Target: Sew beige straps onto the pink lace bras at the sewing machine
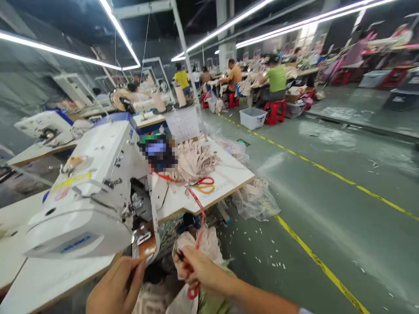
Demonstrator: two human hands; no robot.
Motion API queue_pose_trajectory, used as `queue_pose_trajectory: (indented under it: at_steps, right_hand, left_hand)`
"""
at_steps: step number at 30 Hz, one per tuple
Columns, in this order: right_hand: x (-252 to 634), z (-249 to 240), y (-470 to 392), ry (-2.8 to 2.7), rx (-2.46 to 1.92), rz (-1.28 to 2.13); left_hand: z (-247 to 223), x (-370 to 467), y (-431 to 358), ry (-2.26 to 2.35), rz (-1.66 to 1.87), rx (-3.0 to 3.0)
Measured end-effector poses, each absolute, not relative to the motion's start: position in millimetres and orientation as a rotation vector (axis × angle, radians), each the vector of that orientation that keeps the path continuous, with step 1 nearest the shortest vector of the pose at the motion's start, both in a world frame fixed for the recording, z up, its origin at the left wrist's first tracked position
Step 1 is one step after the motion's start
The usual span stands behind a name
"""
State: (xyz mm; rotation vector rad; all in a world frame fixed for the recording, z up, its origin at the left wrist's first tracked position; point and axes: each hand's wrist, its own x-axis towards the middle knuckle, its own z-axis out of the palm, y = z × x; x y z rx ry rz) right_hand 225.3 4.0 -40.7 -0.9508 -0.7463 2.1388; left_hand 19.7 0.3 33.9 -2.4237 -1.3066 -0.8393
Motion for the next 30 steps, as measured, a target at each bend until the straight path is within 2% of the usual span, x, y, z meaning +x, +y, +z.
queue_pose_trajectory:
  at_steps: [3, 7, 16, 21, 25, 30]
  right_hand:
    - [182, -22, -17, -0.613, -0.671, 2.375]
    - [162, -18, -18, -0.52, -0.594, 2.284]
    - [154, -14, -11, -0.606, -0.575, 2.15]
    - [162, -23, -4, -0.714, -0.65, 2.012]
    - [178, -31, -2, -0.796, -0.735, 2.067]
    - [173, -26, -6, -0.832, -0.675, 2.096]
  left_hand:
    - [39, 32, -7, -1.422, -0.862, -2.355]
    - [35, 30, -11, -1.557, -0.911, -2.365]
    - [31, 26, -22, -1.5, -0.809, -2.364]
    - [31, 24, -15, -1.597, -0.993, -2.415]
    - [31, 21, -9, -1.706, -1.066, -2.406]
    - [28, 27, -13, -1.646, -0.957, -2.454]
